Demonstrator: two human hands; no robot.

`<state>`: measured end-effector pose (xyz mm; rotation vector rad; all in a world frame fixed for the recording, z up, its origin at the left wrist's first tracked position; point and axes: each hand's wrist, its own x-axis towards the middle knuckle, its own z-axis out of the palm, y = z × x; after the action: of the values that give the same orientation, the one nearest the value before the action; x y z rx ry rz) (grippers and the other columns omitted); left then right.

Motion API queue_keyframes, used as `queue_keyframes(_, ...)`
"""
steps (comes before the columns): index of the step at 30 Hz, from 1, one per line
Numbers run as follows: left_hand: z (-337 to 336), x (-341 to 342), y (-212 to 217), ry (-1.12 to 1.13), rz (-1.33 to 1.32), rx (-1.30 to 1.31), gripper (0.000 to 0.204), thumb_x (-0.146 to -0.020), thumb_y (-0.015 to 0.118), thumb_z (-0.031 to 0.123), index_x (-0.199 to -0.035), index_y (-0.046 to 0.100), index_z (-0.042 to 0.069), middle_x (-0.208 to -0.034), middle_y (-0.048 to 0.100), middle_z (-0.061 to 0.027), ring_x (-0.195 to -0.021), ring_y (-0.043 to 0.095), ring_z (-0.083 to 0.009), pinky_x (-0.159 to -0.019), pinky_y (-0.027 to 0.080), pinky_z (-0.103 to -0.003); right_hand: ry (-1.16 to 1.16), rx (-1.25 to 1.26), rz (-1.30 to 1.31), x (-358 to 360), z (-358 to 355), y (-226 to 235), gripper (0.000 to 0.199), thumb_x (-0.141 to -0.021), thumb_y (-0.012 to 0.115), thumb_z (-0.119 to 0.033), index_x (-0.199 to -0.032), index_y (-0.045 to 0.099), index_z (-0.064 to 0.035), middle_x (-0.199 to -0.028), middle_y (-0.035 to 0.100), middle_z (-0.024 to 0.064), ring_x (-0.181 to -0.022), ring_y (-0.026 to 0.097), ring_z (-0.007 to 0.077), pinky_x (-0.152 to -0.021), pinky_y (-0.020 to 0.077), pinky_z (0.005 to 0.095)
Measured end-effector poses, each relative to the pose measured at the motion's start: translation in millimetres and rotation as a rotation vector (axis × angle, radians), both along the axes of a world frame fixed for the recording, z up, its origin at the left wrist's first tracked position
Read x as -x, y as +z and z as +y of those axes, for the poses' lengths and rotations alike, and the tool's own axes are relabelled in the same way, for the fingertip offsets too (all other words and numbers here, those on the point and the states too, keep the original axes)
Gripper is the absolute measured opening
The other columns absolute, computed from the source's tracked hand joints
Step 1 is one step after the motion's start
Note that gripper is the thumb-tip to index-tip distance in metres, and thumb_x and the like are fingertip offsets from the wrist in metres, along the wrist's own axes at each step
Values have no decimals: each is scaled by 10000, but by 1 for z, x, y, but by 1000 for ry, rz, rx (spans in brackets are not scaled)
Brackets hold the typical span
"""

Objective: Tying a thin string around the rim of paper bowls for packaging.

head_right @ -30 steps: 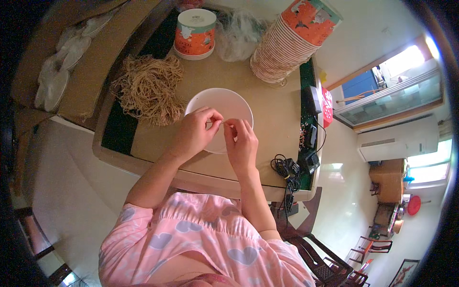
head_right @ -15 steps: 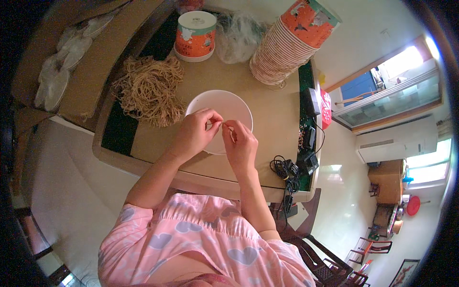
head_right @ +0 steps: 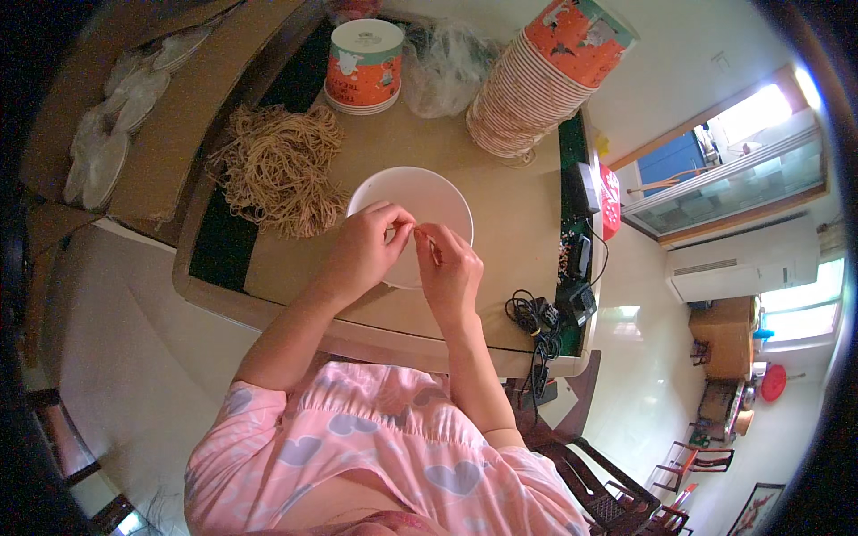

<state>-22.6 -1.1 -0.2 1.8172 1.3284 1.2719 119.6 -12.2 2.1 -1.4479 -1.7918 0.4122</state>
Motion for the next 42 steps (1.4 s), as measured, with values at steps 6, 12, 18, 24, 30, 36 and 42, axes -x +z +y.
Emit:
queue_keyframes(6,-6,-8,4,115,180,-44,79,-865,595,96,-888,586,22,-881,612,-143,-762,617,-346,-655,506,-404,21,-17,13,-2,1,-4,57,-827,650,-65,-880,645,-45,-754,636,133,-620,622,243,-561,480,321)
queue_keyframes(12,0,-3,4,101,94,10,77,-855,607,88,-891,598,21,-873,630,-135,-770,631,-321,-651,506,-384,5,87,61,-4,1,1,83,-864,637,-89,-934,627,-45,-670,597,132,-573,596,179,-547,460,287)
queue_keyframes(18,-1,-8,30,-11,23,-75,65,-835,612,83,-854,606,21,-840,629,-128,-728,629,-313,-636,509,-394,186,180,596,-14,13,-4,79,-889,601,-34,-965,609,-13,-767,631,28,-685,604,92,-625,482,244)
queue_keyframes(24,-5,3,49,-140,118,-4,89,-835,631,84,-834,612,-4,-794,620,-120,-666,607,-239,-604,472,-331,244,205,660,-37,9,10,72,-833,636,33,-900,616,17,-891,630,32,-835,582,103,-774,459,241)
queue_keyframes(30,-7,-4,70,-315,-27,98,115,-837,633,92,-813,601,-16,-670,575,-86,-585,516,-130,-557,423,-290,243,27,441,-49,-5,15,111,-748,683,67,-829,638,6,-870,588,51,-827,553,131,-768,445,247)
queue_keyframes(36,-10,-2,88,-329,-194,190,103,-841,620,77,-780,590,0,-667,551,7,-621,486,-48,-557,403,-249,178,1,347,-63,-9,-8,116,-738,699,44,-827,643,-4,-861,588,43,-786,535,135,-739,443,258)
queue_keyframes(42,-13,-4,103,-387,-291,200,84,-850,613,84,-803,606,14,-700,567,33,-645,495,-27,-586,408,-208,139,-54,252,-64,-9,-20,114,-741,700,30,-829,640,-9,-843,582,56,-790,546,153,-716,452,268)
